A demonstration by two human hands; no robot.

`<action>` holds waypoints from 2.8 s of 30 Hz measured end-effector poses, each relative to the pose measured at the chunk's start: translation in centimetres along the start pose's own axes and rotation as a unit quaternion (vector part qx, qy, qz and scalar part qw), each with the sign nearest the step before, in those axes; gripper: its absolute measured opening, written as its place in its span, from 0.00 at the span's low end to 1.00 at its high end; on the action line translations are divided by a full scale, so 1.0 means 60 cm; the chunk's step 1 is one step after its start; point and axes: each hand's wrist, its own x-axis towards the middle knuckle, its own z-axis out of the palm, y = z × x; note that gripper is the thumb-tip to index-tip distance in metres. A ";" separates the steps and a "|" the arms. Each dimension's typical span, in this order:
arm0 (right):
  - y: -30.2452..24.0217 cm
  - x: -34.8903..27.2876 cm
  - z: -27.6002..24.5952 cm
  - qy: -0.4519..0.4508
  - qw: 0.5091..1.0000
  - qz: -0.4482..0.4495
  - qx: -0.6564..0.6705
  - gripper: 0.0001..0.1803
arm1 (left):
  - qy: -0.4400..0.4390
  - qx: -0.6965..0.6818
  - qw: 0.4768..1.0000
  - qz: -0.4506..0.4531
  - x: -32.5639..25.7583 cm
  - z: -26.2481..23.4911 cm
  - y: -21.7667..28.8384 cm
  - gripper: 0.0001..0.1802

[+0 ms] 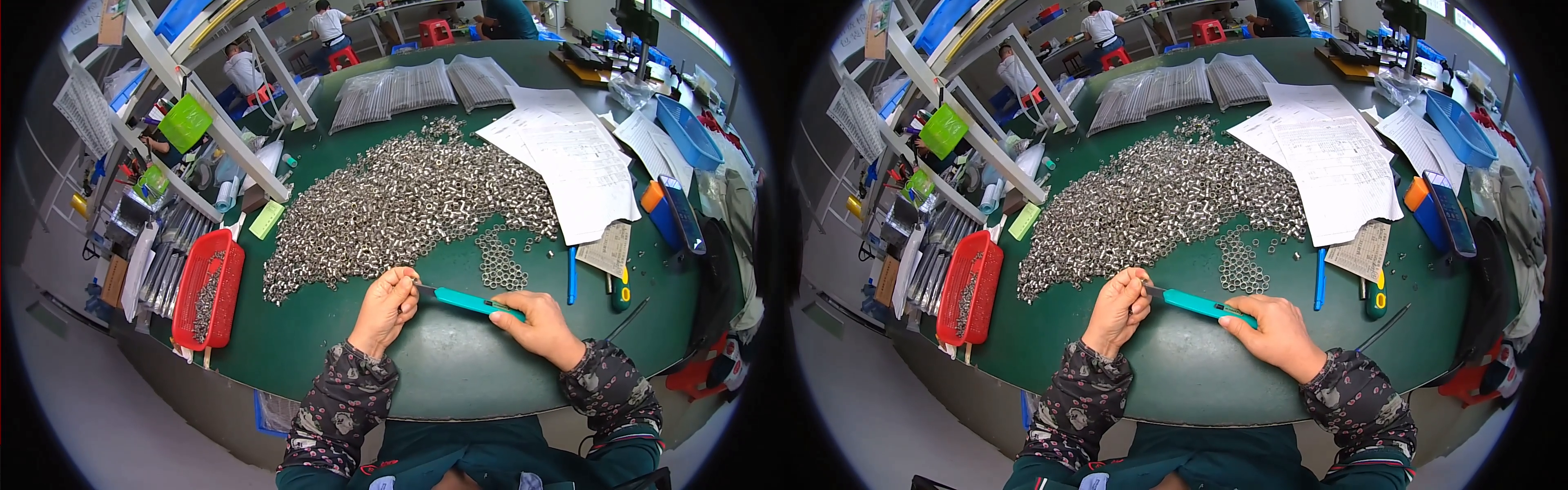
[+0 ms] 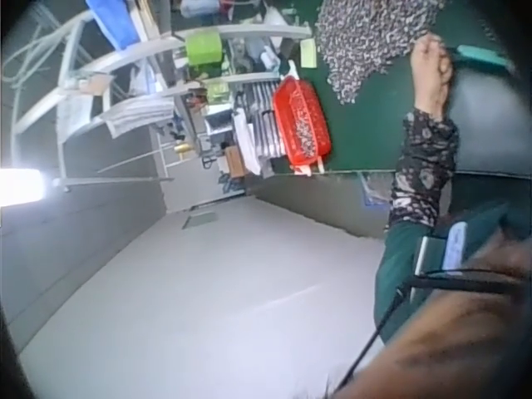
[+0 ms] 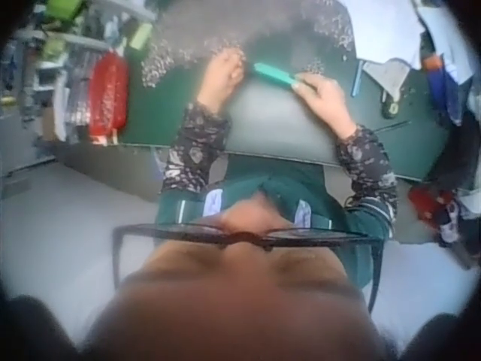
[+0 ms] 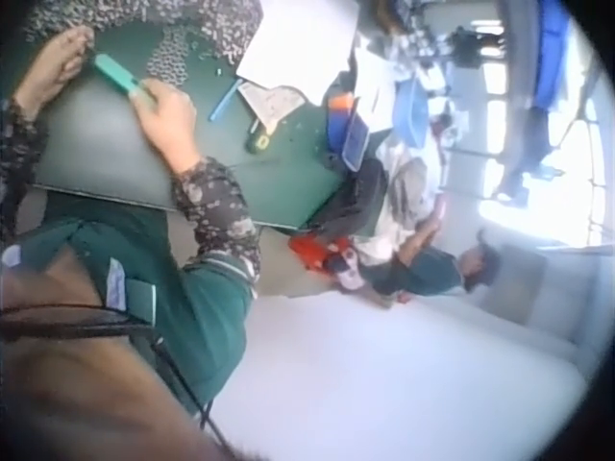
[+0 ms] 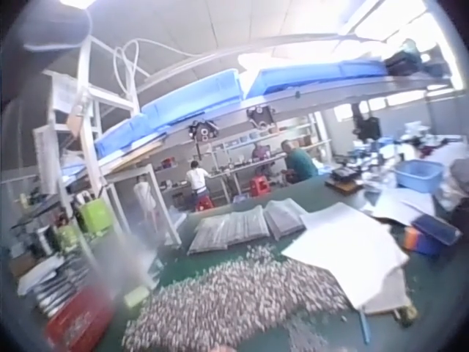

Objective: Inspecting and sorting small metal parts using a utility knife on a workbench.

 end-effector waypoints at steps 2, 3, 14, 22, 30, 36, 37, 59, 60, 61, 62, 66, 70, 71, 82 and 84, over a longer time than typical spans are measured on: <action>-0.001 -0.001 0.001 0.013 1.000 -0.008 -0.014 0.15 | 0.005 0.001 1.000 -0.001 -0.001 0.004 0.001 0.06; -0.001 -0.002 0.001 0.022 0.999 -0.015 -0.025 0.15 | 0.009 0.003 1.000 -0.003 -0.002 0.005 0.001 0.05; -0.013 -0.005 -0.001 0.061 0.992 -0.048 -0.102 0.15 | 0.026 0.037 0.999 0.000 -0.002 0.004 -0.002 0.06; -0.013 -0.006 0.000 0.090 0.982 -0.087 -0.143 0.13 | 0.039 0.072 0.997 0.008 -0.003 0.005 -0.003 0.06; -0.014 -0.005 -0.001 0.106 0.975 -0.107 -0.164 0.13 | 0.042 0.102 0.994 0.004 -0.003 0.003 -0.002 0.07; -0.017 -0.006 -0.001 0.112 0.969 -0.123 -0.183 0.13 | 0.039 0.102 0.994 -0.007 -0.004 0.002 0.000 0.08; -0.017 -0.006 -0.001 0.111 0.968 -0.126 -0.189 0.12 | 0.040 0.102 0.994 -0.007 -0.004 0.001 0.000 0.08; -0.009 -0.005 -0.003 0.057 0.986 -0.105 -0.119 0.14 | 0.023 0.034 0.999 -0.020 -0.001 -0.004 0.000 0.07; -0.010 -0.005 -0.003 0.057 0.987 -0.102 -0.113 0.14 | 0.024 0.026 0.999 -0.019 -0.001 -0.005 0.000 0.06; -0.010 -0.004 -0.003 0.057 0.988 -0.098 -0.107 0.14 | 0.024 0.026 0.999 -0.020 -0.001 -0.002 0.001 0.06; -0.009 -0.004 -0.003 0.057 0.988 -0.097 -0.106 0.14 | 0.038 0.017 0.999 -0.016 -0.001 0.004 0.002 0.06; -0.007 -0.003 -0.003 0.058 0.990 -0.091 -0.090 0.14 | 0.033 0.007 0.999 -0.015 -0.002 0.002 0.002 0.05; -0.005 -0.002 -0.003 0.050 0.993 -0.072 -0.076 0.15 | 0.034 0.005 0.999 -0.012 -0.002 0.000 0.001 0.06; -0.004 -0.002 -0.003 0.050 0.993 -0.072 -0.076 0.15 | 0.027 -0.001 1.000 -0.012 -0.002 0.000 0.003 0.06; 0.003 -0.001 -0.003 0.002 0.999 -0.031 -0.034 0.15 | 0.010 0.006 1.000 0.001 -0.003 -0.002 -0.005 0.06; 0.000 -0.001 -0.003 0.016 0.998 -0.042 -0.048 0.15 | 0.022 0.020 1.000 0.008 -0.005 0.002 -0.005 0.06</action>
